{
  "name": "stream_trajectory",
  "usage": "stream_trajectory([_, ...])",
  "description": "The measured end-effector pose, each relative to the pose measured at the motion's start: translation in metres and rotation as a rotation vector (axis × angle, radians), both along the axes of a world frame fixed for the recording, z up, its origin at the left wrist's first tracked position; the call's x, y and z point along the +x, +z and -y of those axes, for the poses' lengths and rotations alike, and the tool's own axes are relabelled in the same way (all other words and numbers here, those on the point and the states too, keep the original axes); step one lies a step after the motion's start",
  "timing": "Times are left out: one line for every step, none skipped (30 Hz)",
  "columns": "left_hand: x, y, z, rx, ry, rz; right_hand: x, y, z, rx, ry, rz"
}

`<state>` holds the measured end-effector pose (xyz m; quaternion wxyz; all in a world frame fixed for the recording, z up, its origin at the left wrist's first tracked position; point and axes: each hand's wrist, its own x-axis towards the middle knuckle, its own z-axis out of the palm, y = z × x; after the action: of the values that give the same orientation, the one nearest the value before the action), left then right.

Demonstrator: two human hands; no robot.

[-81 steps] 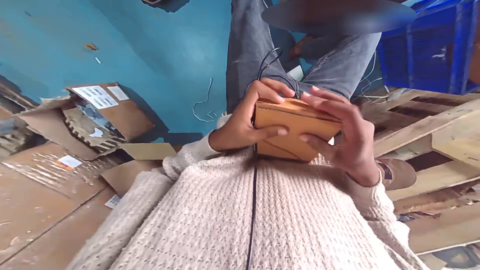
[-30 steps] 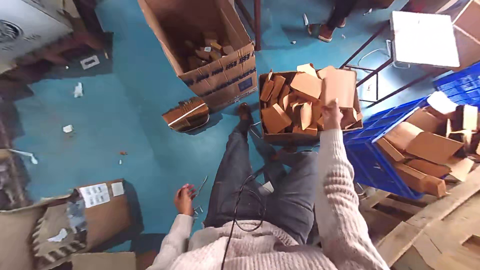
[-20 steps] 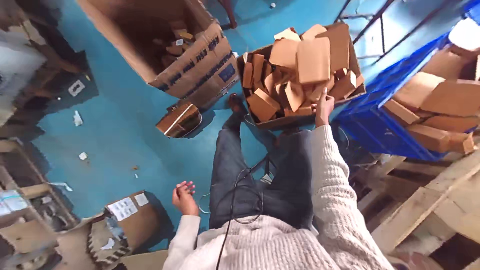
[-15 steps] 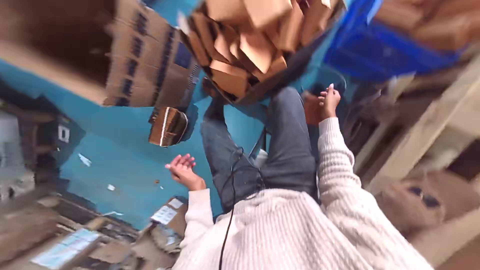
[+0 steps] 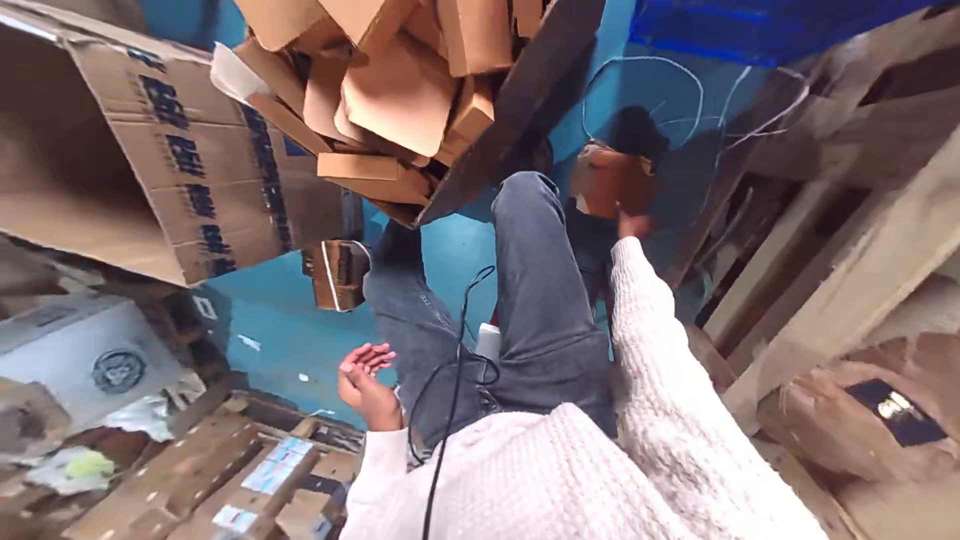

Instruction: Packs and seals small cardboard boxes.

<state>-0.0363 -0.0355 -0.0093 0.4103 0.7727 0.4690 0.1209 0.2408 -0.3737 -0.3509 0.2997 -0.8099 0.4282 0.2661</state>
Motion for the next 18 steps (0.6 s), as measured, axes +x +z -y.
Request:
stream_trajectory([0.001, 0.001, 0.003, 0.012, 0.003, -0.020, 0.014, -0.008, -0.014, 0.022, 0.032, -0.030])
stream_trajectory([0.001, 0.003, 0.006, 0.022, 0.006, -0.041, 0.024, -0.014, -0.027, 0.077, 0.023, -0.066])
stream_trajectory([0.002, 0.005, 0.008, 0.024, 0.002, -0.059, 0.031, -0.017, -0.037, 0.135, -0.016, -0.088])
stream_trajectory([0.003, 0.006, 0.011, 0.022, -0.004, -0.072, 0.038, -0.018, -0.046, 0.178, -0.080, -0.092])
stream_trajectory([0.005, 0.006, 0.014, 0.020, -0.001, -0.081, 0.043, -0.020, -0.053, 0.195, -0.137, -0.085])
stream_trajectory([0.006, 0.006, 0.015, 0.016, 0.002, -0.091, 0.046, -0.025, -0.061, 0.184, -0.170, -0.080])
stream_trajectory([0.007, 0.005, 0.016, 0.013, 0.005, -0.097, 0.045, -0.028, -0.067, 0.166, -0.193, -0.064])
stream_trajectory([0.008, 0.004, 0.019, 0.011, 0.002, -0.099, 0.043, -0.028, -0.072, 0.143, -0.209, -0.047])
stream_trajectory([0.010, 0.001, 0.021, 0.010, -0.006, -0.097, 0.042, -0.029, -0.075, 0.082, -0.189, -0.051])
stream_trajectory([0.012, -0.003, 0.022, 0.015, -0.016, -0.097, 0.042, -0.031, -0.075, -0.012, -0.132, -0.081])
stream_trajectory([0.015, -0.005, 0.024, 0.024, -0.027, -0.095, 0.041, -0.030, -0.074, -0.112, -0.053, -0.129])
stream_trajectory([0.018, -0.007, 0.025, 0.034, -0.041, -0.088, 0.039, -0.027, -0.069, -0.169, 0.004, -0.155])
stream_trajectory([0.018, -0.007, 0.027, 0.041, -0.059, -0.078, 0.036, -0.018, -0.063, -0.190, 0.027, -0.147])
stream_trajectory([0.018, -0.007, 0.028, 0.049, -0.084, -0.065, 0.034, -0.008, -0.055, -0.193, 0.035, -0.124])
stream_trajectory([0.019, -0.008, 0.030, 0.056, -0.103, -0.044, 0.033, 0.000, -0.045, -0.169, 0.028, -0.091])
stream_trajectory([0.019, -0.008, 0.031, 0.059, -0.114, -0.023, 0.031, 0.005, -0.032, -0.101, -0.003, -0.038])
stream_trajectory([0.019, -0.008, 0.033, 0.058, -0.114, 0.003, 0.029, 0.008, -0.019, 0.025, -0.077, 0.030])
stream_trajectory([0.018, -0.006, 0.035, 0.050, -0.101, 0.035, 0.027, 0.012, -0.006, 0.165, -0.135, 0.083])
